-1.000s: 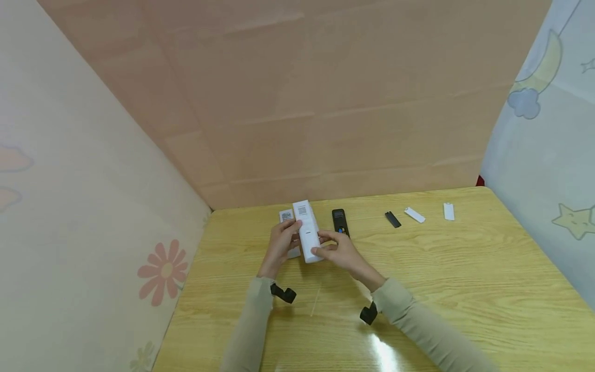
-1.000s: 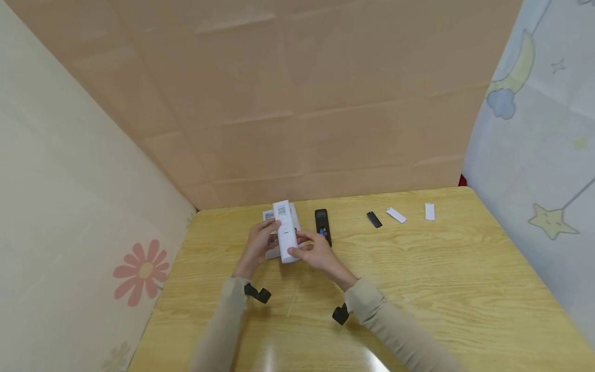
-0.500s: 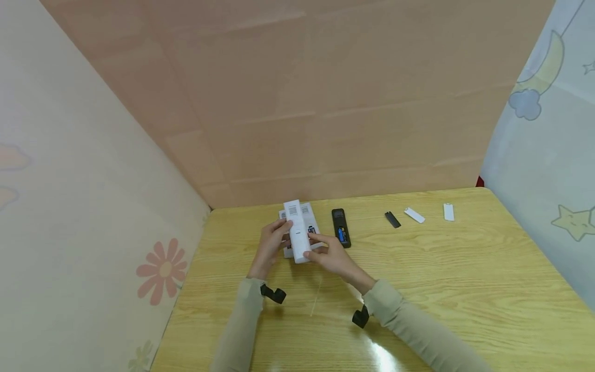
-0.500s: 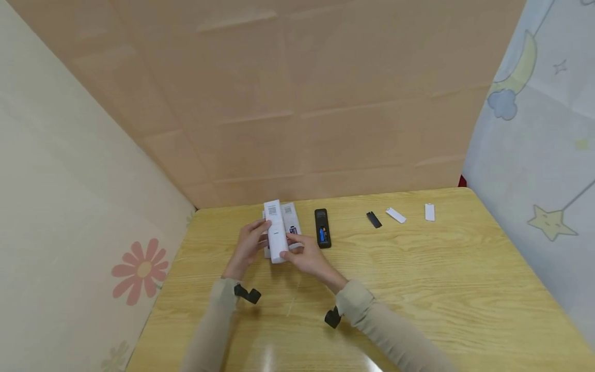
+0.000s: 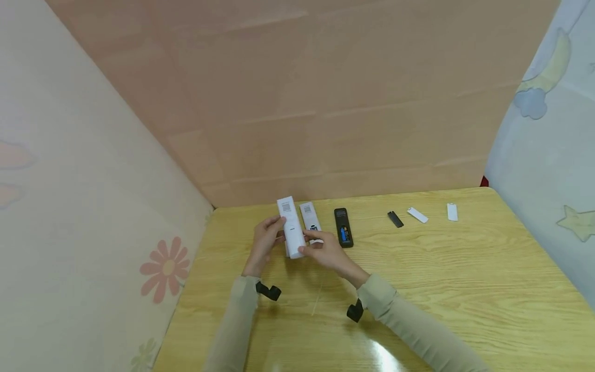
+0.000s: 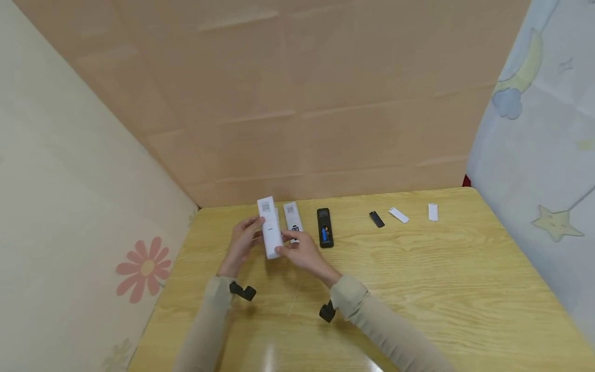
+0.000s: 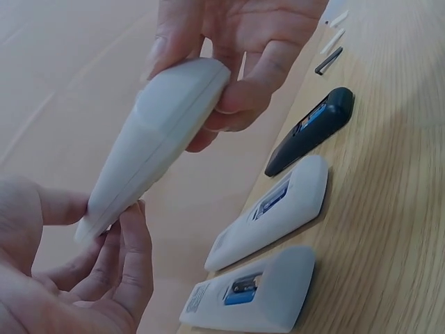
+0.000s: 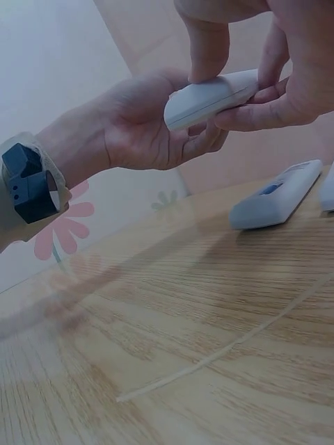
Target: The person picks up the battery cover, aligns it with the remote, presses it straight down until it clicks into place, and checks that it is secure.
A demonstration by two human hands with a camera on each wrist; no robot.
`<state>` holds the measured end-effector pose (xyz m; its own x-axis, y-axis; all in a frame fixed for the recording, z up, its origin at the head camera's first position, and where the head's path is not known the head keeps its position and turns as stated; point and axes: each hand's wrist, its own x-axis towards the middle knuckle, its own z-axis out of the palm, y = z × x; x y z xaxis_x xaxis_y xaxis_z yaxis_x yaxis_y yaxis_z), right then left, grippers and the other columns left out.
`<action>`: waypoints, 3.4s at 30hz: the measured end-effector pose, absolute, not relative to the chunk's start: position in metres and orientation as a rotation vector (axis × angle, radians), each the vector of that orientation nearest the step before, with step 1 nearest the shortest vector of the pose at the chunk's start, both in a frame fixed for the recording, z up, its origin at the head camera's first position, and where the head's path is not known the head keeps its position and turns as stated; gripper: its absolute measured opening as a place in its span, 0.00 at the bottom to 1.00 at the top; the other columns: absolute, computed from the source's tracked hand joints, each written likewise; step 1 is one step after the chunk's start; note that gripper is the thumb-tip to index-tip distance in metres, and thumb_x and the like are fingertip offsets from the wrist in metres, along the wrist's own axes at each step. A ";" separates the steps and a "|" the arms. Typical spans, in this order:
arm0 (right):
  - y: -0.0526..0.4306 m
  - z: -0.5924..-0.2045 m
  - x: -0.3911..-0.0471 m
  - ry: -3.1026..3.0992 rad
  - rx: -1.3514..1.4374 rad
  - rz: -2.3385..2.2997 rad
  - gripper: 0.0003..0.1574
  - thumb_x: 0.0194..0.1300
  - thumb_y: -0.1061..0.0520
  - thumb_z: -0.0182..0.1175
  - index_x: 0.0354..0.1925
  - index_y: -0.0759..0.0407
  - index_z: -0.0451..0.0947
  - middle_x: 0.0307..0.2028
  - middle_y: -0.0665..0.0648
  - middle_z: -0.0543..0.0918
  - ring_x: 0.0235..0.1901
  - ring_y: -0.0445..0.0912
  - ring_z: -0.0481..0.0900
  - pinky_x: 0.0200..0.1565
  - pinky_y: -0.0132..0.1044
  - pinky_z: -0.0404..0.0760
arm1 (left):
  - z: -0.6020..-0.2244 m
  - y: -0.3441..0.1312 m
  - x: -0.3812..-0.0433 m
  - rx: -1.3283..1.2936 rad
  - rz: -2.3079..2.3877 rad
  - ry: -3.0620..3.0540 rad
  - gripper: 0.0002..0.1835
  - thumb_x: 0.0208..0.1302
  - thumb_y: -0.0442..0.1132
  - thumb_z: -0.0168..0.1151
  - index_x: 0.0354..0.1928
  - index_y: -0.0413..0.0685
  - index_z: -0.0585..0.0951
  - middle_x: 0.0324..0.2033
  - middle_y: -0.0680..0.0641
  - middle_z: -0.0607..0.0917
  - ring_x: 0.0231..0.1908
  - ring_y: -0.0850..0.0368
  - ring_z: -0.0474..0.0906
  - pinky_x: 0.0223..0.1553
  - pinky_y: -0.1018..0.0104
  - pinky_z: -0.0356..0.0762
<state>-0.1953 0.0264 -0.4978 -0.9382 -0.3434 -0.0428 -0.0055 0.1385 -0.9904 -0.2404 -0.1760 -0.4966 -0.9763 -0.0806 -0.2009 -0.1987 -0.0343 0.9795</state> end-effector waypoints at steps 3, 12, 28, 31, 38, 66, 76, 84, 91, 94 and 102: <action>0.025 -0.497 -0.198 2.147 -0.335 -1.873 0.36 0.66 0.58 0.67 0.69 0.62 0.70 0.54 0.61 0.78 0.44 0.51 0.85 0.50 0.56 0.83 | -0.495 -0.179 -0.242 -0.308 2.182 2.113 0.26 0.69 0.50 0.64 0.62 0.41 0.78 0.52 0.40 0.82 0.43 0.50 0.85 0.51 0.54 0.83; 0.012 -0.492 -0.204 2.132 -0.327 -1.858 0.32 0.65 0.53 0.69 0.64 0.62 0.75 0.53 0.60 0.81 0.47 0.51 0.85 0.49 0.50 0.85 | -0.489 -0.196 -0.243 -0.276 2.218 2.086 0.25 0.69 0.50 0.64 0.61 0.43 0.78 0.54 0.41 0.80 0.47 0.48 0.82 0.48 0.60 0.84; 0.006 -0.496 -0.211 2.062 -0.316 -1.846 0.30 0.64 0.48 0.70 0.58 0.62 0.78 0.50 0.59 0.80 0.46 0.49 0.82 0.53 0.56 0.80 | -0.493 -0.213 -0.245 -0.245 2.192 2.072 0.27 0.69 0.51 0.63 0.64 0.44 0.75 0.57 0.42 0.79 0.53 0.43 0.81 0.52 0.56 0.83; 0.003 -0.500 -0.214 2.047 -0.303 -1.855 0.30 0.63 0.48 0.71 0.58 0.61 0.78 0.50 0.59 0.80 0.46 0.49 0.81 0.53 0.57 0.80 | -0.494 -0.215 -0.246 -0.253 2.189 2.075 0.27 0.69 0.51 0.64 0.64 0.44 0.75 0.57 0.42 0.79 0.53 0.44 0.81 0.51 0.56 0.83; -0.008 -0.505 -0.216 2.040 -0.309 -1.861 0.30 0.65 0.49 0.69 0.60 0.63 0.77 0.52 0.61 0.80 0.49 0.51 0.80 0.53 0.52 0.82 | -0.496 -0.220 -0.247 -0.332 2.186 2.102 0.26 0.70 0.49 0.63 0.63 0.43 0.76 0.57 0.41 0.80 0.50 0.46 0.81 0.49 0.60 0.83; -0.050 -0.518 -0.220 2.198 -0.184 -1.804 0.31 0.63 0.48 0.71 0.61 0.57 0.79 0.46 0.56 0.82 0.43 0.48 0.80 0.41 0.40 0.84 | -0.511 -0.242 -0.251 -0.465 2.153 2.173 0.26 0.72 0.48 0.60 0.66 0.42 0.75 0.59 0.41 0.78 0.56 0.46 0.78 0.57 0.54 0.78; -0.065 -0.521 -0.220 2.261 -0.167 -1.750 0.29 0.64 0.49 0.70 0.61 0.57 0.79 0.45 0.54 0.83 0.44 0.47 0.80 0.41 0.39 0.83 | -0.516 -0.254 -0.251 -0.536 2.129 2.198 0.25 0.71 0.47 0.61 0.64 0.43 0.76 0.58 0.41 0.79 0.54 0.46 0.79 0.57 0.52 0.78; -0.070 -0.527 -0.219 2.307 -0.134 -1.710 0.29 0.64 0.50 0.70 0.61 0.57 0.79 0.43 0.53 0.82 0.44 0.47 0.79 0.41 0.37 0.82 | -0.526 -0.260 -0.252 -0.525 2.079 2.203 0.24 0.71 0.47 0.63 0.63 0.43 0.78 0.58 0.40 0.80 0.53 0.45 0.81 0.57 0.51 0.79; -0.072 -0.529 -0.218 2.370 -0.157 -1.684 0.29 0.65 0.51 0.69 0.61 0.58 0.79 0.46 0.55 0.83 0.45 0.47 0.80 0.42 0.39 0.82 | -0.531 -0.261 -0.255 -0.534 2.056 2.244 0.23 0.69 0.47 0.65 0.61 0.45 0.80 0.56 0.41 0.82 0.49 0.49 0.83 0.54 0.53 0.82; -0.074 -0.529 -0.218 2.366 -0.159 -1.696 0.28 0.65 0.53 0.69 0.61 0.60 0.79 0.47 0.57 0.82 0.43 0.47 0.82 0.42 0.38 0.83 | -0.535 -0.261 -0.256 -0.535 2.038 2.272 0.23 0.69 0.46 0.65 0.61 0.43 0.80 0.56 0.39 0.82 0.48 0.51 0.83 0.53 0.54 0.82; -0.078 -0.535 -0.215 2.271 -0.117 -1.758 0.29 0.65 0.59 0.68 0.62 0.65 0.77 0.44 0.62 0.83 0.35 0.48 0.86 0.36 0.34 0.85 | -0.543 -0.258 -0.254 -0.558 1.984 2.317 0.22 0.68 0.44 0.65 0.60 0.41 0.81 0.54 0.39 0.83 0.45 0.53 0.84 0.50 0.57 0.83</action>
<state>-0.2151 -0.0781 -0.5353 -0.9612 -0.2248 -0.1601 0.0987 0.2621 -0.9600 -0.2544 -0.2578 -0.5434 -0.9345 -0.2429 -0.2604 -0.2948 0.1173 0.9483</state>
